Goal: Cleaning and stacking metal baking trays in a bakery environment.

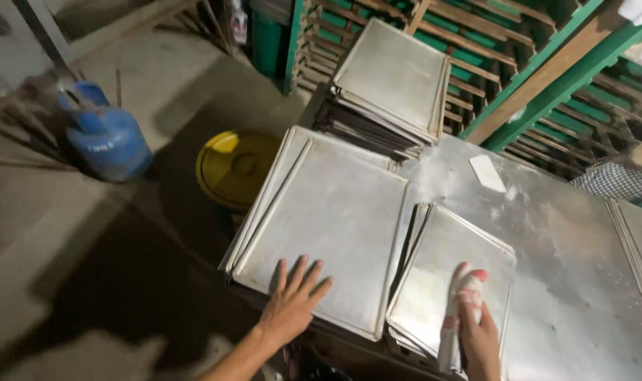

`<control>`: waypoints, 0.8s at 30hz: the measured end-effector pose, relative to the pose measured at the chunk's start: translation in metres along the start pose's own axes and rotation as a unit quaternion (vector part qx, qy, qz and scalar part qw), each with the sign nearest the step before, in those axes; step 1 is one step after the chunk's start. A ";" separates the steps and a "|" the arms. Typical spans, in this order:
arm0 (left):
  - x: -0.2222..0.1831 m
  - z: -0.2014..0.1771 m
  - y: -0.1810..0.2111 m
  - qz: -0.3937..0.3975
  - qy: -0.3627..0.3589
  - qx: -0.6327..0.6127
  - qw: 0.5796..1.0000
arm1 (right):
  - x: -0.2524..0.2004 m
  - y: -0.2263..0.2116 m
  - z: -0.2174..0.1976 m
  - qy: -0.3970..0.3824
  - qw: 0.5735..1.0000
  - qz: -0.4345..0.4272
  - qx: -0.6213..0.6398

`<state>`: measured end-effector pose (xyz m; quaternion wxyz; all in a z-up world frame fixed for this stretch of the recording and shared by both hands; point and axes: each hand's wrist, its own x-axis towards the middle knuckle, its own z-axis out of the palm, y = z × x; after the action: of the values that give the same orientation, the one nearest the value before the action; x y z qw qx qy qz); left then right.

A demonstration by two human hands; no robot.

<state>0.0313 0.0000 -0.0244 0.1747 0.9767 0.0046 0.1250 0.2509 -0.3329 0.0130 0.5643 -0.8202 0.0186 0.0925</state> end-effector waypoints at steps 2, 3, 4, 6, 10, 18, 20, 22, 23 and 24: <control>0.007 -0.005 0.007 -0.010 0.020 -0.052 0.998 | 0.009 -0.001 0.002 0.017 0.996 -0.033 0.077; 0.011 -0.019 0.018 -0.009 0.018 -0.051 0.998 | 0.010 -0.004 0.007 0.018 0.996 -0.032 0.078; 0.014 -0.033 0.029 -0.029 0.054 -0.110 0.992 | 0.010 -0.007 0.012 0.013 0.993 -0.052 0.108; 0.021 -0.059 0.045 -0.051 0.087 -0.167 0.981 | 0.003 -0.021 0.032 0.007 0.988 -0.070 0.137; 0.015 -0.011 0.032 -0.168 0.210 -0.476 0.838 | -0.036 -0.066 0.109 -0.101 0.979 -0.151 0.094; -0.018 0.029 0.016 -0.168 0.334 -0.868 0.327 | -0.164 -0.136 0.199 -0.187 0.743 -0.581 -0.275; -0.024 0.006 0.030 -0.293 0.333 -0.858 0.258 | -0.158 -0.124 0.207 -0.253 0.707 -0.553 -0.360; -0.036 0.025 0.036 -0.298 0.331 -0.867 0.223 | -0.143 -0.120 0.210 -0.279 0.720 -0.536 -0.342; -0.039 0.035 0.039 -0.296 0.325 -0.878 0.189 | -0.134 -0.118 0.213 -0.297 0.732 -0.520 -0.324; -0.044 0.054 0.041 -0.296 0.333 -0.876 0.186 | -0.119 -0.114 0.216 -0.304 0.728 -0.523 -0.323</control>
<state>0.0002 -0.0594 -0.0705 0.9232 -0.0140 0.2385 0.3011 0.1211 -0.0996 0.0639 0.1993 -0.7609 -0.6169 0.0279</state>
